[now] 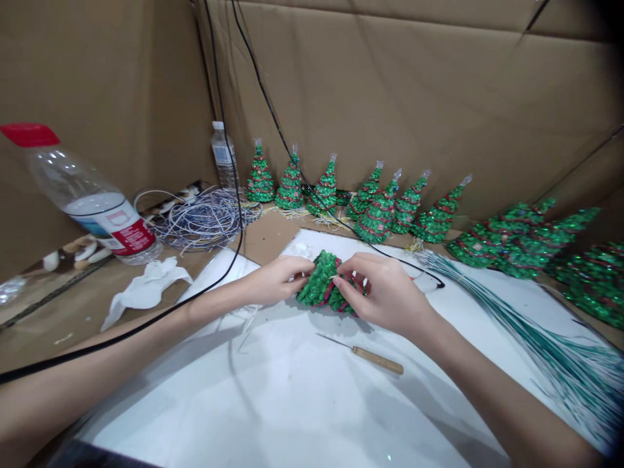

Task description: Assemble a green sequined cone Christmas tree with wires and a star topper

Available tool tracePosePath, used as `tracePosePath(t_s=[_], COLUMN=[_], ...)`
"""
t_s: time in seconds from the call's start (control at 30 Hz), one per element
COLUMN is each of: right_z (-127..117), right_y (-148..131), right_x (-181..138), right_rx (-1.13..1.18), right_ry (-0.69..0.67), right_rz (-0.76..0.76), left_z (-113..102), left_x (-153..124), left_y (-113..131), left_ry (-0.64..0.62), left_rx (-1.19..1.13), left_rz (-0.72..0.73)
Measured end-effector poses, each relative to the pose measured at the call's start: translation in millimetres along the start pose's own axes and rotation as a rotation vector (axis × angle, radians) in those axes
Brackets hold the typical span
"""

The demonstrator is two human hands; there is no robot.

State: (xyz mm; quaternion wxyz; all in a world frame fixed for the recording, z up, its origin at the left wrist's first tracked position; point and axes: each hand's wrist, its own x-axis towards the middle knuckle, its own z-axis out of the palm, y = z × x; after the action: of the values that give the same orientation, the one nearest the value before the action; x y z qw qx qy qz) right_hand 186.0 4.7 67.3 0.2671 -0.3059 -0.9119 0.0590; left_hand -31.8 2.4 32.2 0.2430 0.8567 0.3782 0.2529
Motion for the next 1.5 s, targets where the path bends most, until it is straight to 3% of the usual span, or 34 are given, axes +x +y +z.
tracePosePath(t_s=[0.6,0.83,0.97,1.1,1.2,1.37,1.5], right_z=[8.9,15.5,3.4,-16.9,-18.9,-2.6,-5.0], right_y=[-8.8,-4.1,-5.8,-10.2,-10.6,-7.7,-10.0], right_x=[-1.9,-0.9,-0.6,-16.8,-41.9,-78.1,-83.3], right_rx=[-0.135,0.018,0.105,0.1,0.005,-0.13,-0.113], right_ry=[-0.052,-0.02,-0.032,-0.266,-0.408,-0.434,-0.373], right_rz=[0.008,0.039,0.089,0.098,0.081,0.121,0.163], left_z=[3.1,12.1,17.1,19.9,21.7,23.7,24.4], left_x=[0.9,3.4,4.5,3.6,3.0,3.0,3.4], left_y=[0.3,-7.2,-13.7,-19.0,-21.3,-20.8,-18.9], left_ry=[0.032,0.051,0.057,0.098,0.136,0.171,0.162], left_rx=[-0.188,-0.396,-0.474,-0.492,-0.502,-0.511,-0.508], left_rz=[-0.05,-0.107,-0.124,-0.123,-0.12,-0.113,-0.099])
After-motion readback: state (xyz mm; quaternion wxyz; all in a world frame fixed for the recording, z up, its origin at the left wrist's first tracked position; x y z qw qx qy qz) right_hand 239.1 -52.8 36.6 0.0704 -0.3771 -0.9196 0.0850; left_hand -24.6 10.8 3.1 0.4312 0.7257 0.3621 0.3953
